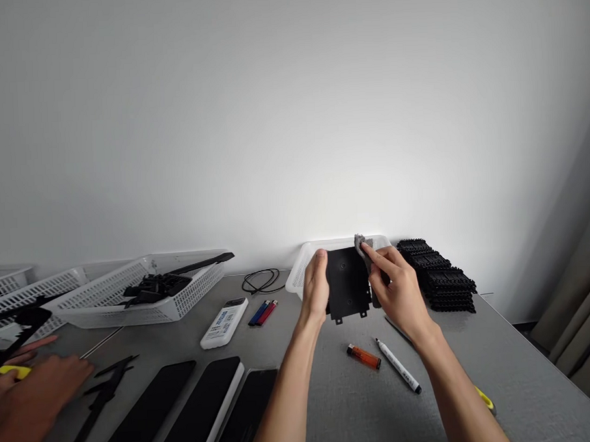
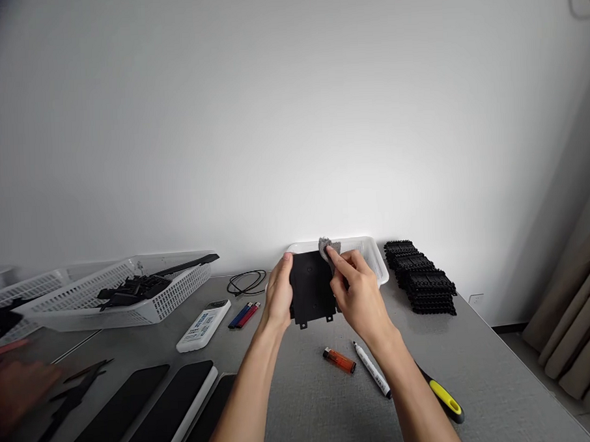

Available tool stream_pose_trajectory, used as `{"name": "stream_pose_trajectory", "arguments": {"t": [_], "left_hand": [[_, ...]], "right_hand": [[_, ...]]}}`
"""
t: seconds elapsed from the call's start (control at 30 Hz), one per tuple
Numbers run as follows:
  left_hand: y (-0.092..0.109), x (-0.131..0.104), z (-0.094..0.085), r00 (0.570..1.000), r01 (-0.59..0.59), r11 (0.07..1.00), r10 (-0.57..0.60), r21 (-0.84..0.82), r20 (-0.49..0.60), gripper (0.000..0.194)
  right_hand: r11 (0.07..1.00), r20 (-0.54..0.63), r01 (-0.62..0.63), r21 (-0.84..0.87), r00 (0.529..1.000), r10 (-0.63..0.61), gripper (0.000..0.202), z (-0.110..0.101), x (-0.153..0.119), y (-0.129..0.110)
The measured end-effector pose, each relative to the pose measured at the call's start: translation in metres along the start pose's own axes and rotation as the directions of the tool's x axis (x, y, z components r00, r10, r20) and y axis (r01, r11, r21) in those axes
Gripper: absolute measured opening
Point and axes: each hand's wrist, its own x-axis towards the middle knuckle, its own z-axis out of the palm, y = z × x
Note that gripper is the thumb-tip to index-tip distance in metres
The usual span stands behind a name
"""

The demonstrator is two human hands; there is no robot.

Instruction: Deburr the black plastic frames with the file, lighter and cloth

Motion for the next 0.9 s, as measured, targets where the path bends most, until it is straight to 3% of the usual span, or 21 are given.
{"name": "stream_pose_trajectory", "arguments": {"t": [0.13,0.33,0.47,0.57,0.73,0.83,0.9], "left_hand": [[-0.001,-0.009,0.007,0.996,-0.088,0.962,0.081,0.258,0.040,0.044],[0.001,-0.007,0.006,0.982,-0.185,0.928,0.163,0.324,0.094,0.044],[-0.003,-0.002,0.006,0.990,-0.131,0.955,0.140,0.266,-0.018,0.042],[-0.001,0.001,0.006,0.988,-0.006,0.980,0.037,0.200,-0.148,0.042],[0.010,0.012,0.000,0.941,0.181,0.980,-0.151,0.077,-0.302,0.056],[0.009,0.020,-0.007,0.932,0.155,0.984,-0.114,0.091,-0.345,0.062],[0.004,0.022,-0.012,0.951,0.090,0.991,-0.056,0.102,-0.304,0.067]], "right_hand": [[0.993,0.026,0.026,-0.116,0.999,-0.023,0.051,0.010,-0.001,0.004],[0.981,0.137,0.067,-0.183,0.990,-0.042,0.052,0.011,-0.003,0.000],[0.984,0.247,0.099,-0.148,0.967,-0.061,0.052,0.014,-0.005,-0.007],[0.987,0.324,0.071,-0.145,0.946,-0.021,0.052,0.016,-0.006,-0.011],[0.995,0.491,0.059,-0.085,0.871,-0.010,0.050,0.014,-0.009,-0.017],[0.998,0.563,0.034,-0.047,0.826,-0.002,0.046,0.008,-0.009,-0.019],[1.000,0.538,0.000,0.028,0.843,-0.015,0.045,0.002,-0.007,-0.019]]}}
